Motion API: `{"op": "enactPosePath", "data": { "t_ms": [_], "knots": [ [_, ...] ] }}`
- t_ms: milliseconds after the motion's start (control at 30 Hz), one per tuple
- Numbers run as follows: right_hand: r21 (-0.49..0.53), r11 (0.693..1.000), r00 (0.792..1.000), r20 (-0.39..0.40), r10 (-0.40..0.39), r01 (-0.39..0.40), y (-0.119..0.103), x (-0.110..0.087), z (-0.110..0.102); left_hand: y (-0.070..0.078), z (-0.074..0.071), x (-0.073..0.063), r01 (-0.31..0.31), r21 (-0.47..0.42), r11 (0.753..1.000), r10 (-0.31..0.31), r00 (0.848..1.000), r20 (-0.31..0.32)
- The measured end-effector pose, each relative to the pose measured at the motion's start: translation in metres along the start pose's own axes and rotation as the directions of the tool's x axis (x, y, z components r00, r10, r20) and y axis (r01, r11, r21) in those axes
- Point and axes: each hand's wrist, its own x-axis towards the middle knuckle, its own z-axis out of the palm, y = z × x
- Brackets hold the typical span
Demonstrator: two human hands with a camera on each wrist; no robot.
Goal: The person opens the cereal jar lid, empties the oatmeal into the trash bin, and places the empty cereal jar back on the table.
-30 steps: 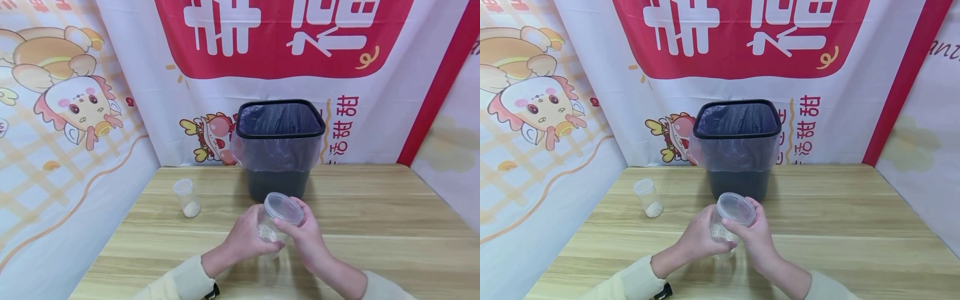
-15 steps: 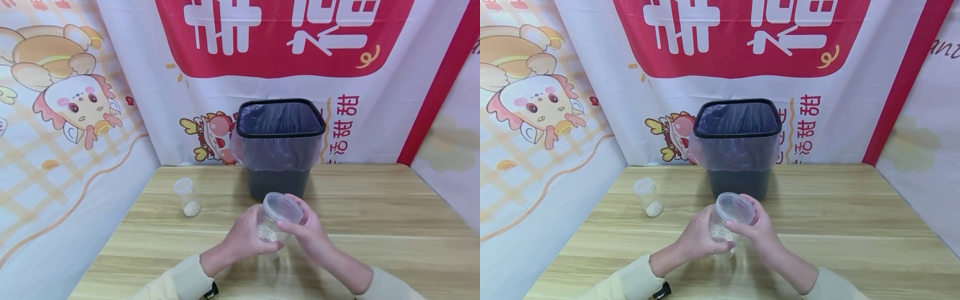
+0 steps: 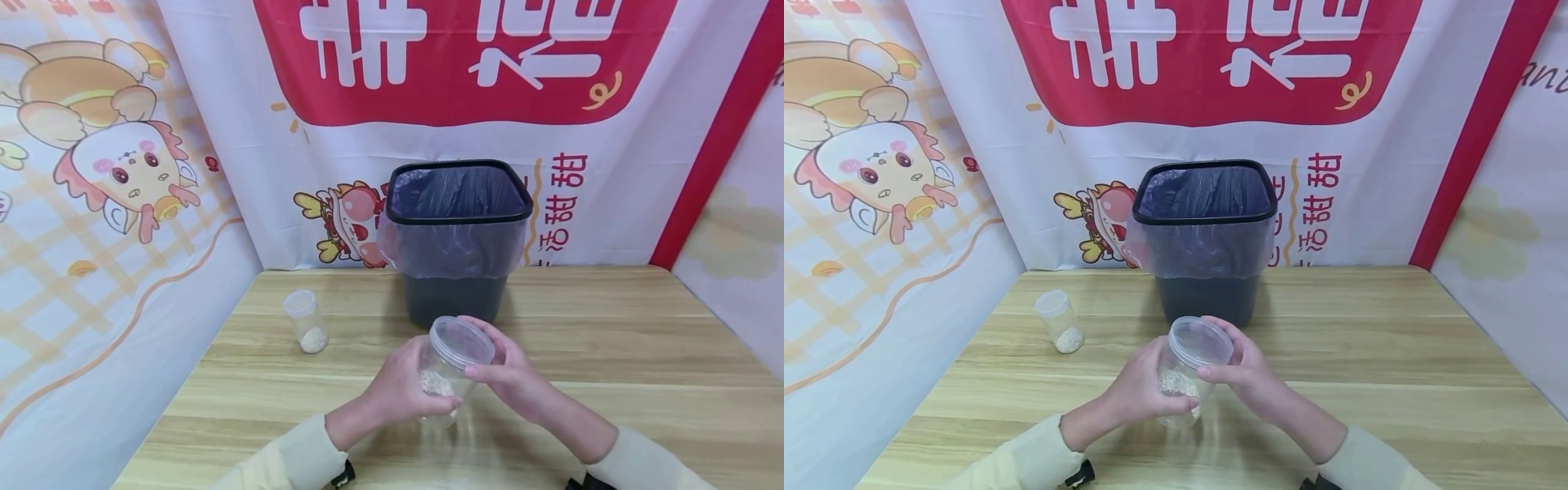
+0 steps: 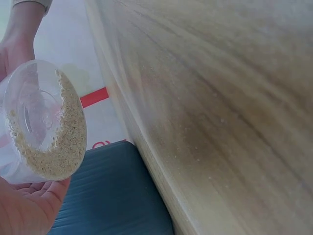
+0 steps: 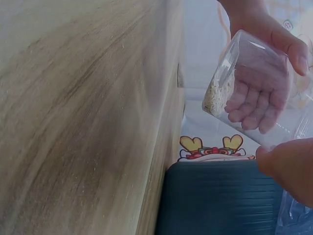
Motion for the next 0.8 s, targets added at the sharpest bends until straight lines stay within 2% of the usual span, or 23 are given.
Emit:
{"op": "enactPosePath", "data": {
  "t_ms": [100, 167, 267, 333, 433, 567, 700, 800],
  "knots": [
    [0.016, 0.999, 1.000, -0.010, -0.027, 0.027, 0.002, -0.001, 0.003, 0.000, 0.000, 0.000, -0.001, 0.007, 1.000, 0.001, 1.000, -0.009],
    [0.022, 0.998, 0.998, -0.043, -0.053, 0.054, 0.003, -0.002, 0.008, 0.001, 0.001, 0.000, -0.005, 0.017, 1.000, 0.005, 1.000, -0.021],
    [0.000, 0.998, 0.982, -0.175, -0.069, 0.070, 0.004, -0.003, 0.020, 0.002, 0.001, 0.000, -0.010, 0.041, 0.999, 0.012, 0.999, -0.046],
    [-0.026, 0.998, 0.957, -0.285, -0.063, 0.058, 0.003, -0.003, 0.031, 0.002, 0.001, 0.001, -0.008, 0.058, 0.998, 0.012, 0.998, -0.062],
    [-0.061, 0.998, 0.900, -0.432, -0.052, 0.028, 0.001, -0.003, 0.045, 0.004, 0.001, 0.001, -0.003, 0.082, 0.997, 0.010, 0.997, -0.081],
    [-0.075, 0.997, 0.847, -0.528, -0.060, 0.023, 0.003, -0.002, 0.055, 0.005, 0.003, 0.001, -0.013, 0.110, 0.994, 0.023, 0.995, -0.096],
    [-0.067, 0.998, 0.820, -0.569, -0.055, 0.020, 0.004, -0.001, 0.060, 0.004, 0.005, 0.001, -0.026, 0.128, 0.991, 0.040, 0.994, -0.104],
    [-0.061, 0.998, 0.809, -0.586, -0.043, 0.009, 0.005, 0.000, 0.060, 0.005, 0.005, 0.001, -0.032, 0.134, 0.990, 0.047, 0.993, -0.105]
  ]
}}
